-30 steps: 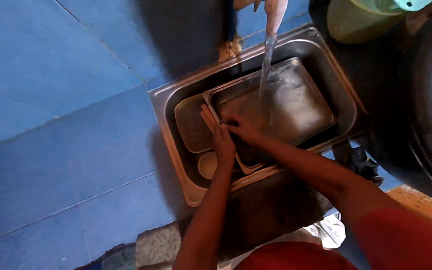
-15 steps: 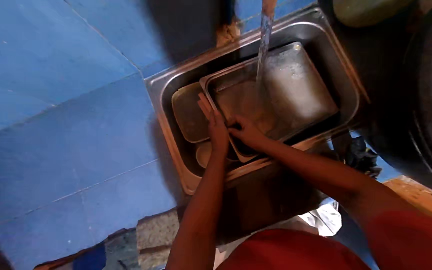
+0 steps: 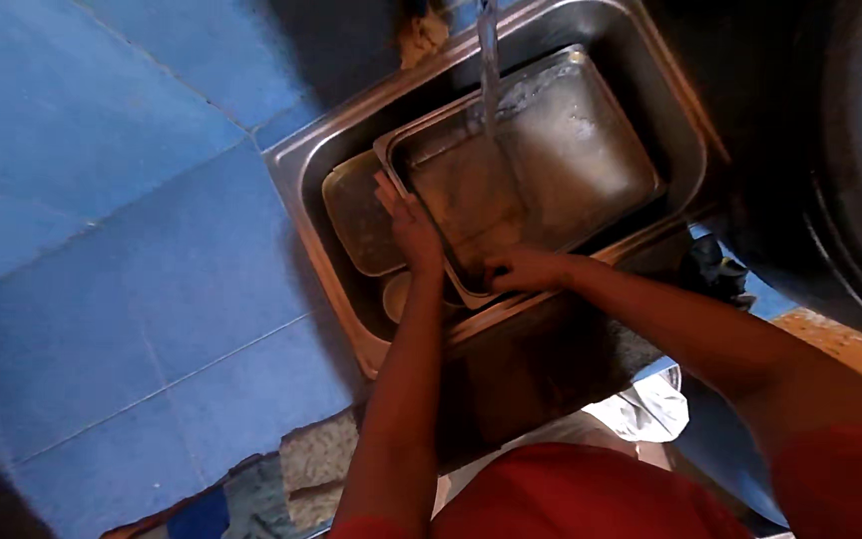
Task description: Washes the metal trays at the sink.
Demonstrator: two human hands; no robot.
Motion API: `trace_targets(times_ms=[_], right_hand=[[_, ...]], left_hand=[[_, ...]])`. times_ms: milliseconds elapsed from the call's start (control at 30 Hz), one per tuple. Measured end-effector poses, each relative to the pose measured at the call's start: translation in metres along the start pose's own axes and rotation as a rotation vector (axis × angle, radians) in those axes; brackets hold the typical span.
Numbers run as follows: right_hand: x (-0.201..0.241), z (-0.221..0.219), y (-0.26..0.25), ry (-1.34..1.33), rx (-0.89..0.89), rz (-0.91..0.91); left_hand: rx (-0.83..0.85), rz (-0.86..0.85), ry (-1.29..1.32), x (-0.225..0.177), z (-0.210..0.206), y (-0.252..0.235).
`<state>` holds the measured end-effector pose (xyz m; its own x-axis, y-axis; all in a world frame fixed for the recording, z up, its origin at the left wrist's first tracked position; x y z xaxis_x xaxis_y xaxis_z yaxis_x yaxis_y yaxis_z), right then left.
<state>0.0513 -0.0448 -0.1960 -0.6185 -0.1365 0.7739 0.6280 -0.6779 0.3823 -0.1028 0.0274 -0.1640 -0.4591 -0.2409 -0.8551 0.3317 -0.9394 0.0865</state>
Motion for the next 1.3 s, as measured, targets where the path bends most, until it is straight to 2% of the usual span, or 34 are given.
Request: trace_targets(times_ms=[133,267,367,433,500,533,600,667,700,767,833,933,1000,1033,1100,1167,1200,1300], right_hand=[[-0.061,0.040,0.018,0.122,-0.048,-0.238],[-0.135,0.095,0.042,0.339,-0.248,-0.455],[-0.140,0.118,0.056,0.313,-0.337,-0.794],[-0.125,0.114,0.039,0.314,-0.377,-0.893],[-0.096,0.104,0.004,0.352,-0.482,-0.713],[-0.077,0.098,-0.010,0.350,-0.495,-0.627],[-0.042,0.080,-0.033,0.292,-0.443,-0.522],[-0.005,0.057,-0.044,0.285,-0.415,-0.310],[0.007,0.046,-0.044,0.271,-0.395,-0.197],[0.005,0.036,-0.050,0.329,-0.348,-0.038],[-0.023,0.055,-0.056,0.414,-0.385,-0.059],[-0.060,0.096,-0.048,0.280,-0.525,-0.394],[-0.059,0.096,-0.053,0.224,-0.555,-0.523],[-0.053,0.088,-0.062,0.253,-0.564,-0.490],[-0.029,0.071,-0.080,0.316,-0.565,-0.273],[-0.019,0.073,-0.089,0.309,-0.598,-0.071],[-0.018,0.083,-0.086,0.227,-0.628,-0.069],[-0.035,0.112,-0.072,0.092,-0.792,-0.427]], left_hand=[[-0.005,0.027,-0.068,-0.001,0.000,-0.004],[-0.001,-0.023,-0.301,-0.015,0.014,-0.006],[-0.065,-0.144,-0.359,-0.057,0.033,-0.009],[-0.016,-0.233,-0.270,-0.086,0.022,-0.015],[0.156,-0.240,-0.075,-0.108,-0.010,-0.028],[0.261,-0.188,0.073,-0.116,-0.030,-0.032],[0.393,0.044,0.500,-0.119,-0.073,-0.034],[0.443,0.319,0.848,-0.115,-0.108,-0.027],[0.443,0.395,0.923,-0.114,-0.120,-0.025],[0.495,0.435,0.935,-0.108,-0.136,-0.023],[0.548,0.428,0.874,-0.100,-0.140,-0.021],[0.537,0.293,0.625,-0.099,-0.125,-0.017],[0.537,0.115,0.313,-0.106,-0.106,-0.018],[0.553,0.025,0.133,-0.110,-0.095,-0.018],[0.577,-0.127,-0.229,-0.114,-0.067,-0.017],[0.470,-0.222,-0.423,-0.104,-0.033,-0.024],[0.394,-0.227,-0.464,-0.096,-0.015,-0.026],[0.271,-0.112,-0.489,-0.069,0.017,-0.024]])
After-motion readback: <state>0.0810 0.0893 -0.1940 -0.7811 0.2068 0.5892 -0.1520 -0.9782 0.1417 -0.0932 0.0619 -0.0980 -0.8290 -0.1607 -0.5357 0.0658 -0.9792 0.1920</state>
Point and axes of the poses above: each hand's wrist, its own y-axis away from the middle knuckle, its own z-axis out of the back of the hand, x = y × z, the point moved 9 cm from there along -y, towards the middle knuckle, and after that the axes turned 6 degrees about y, right-handed, at the moved point
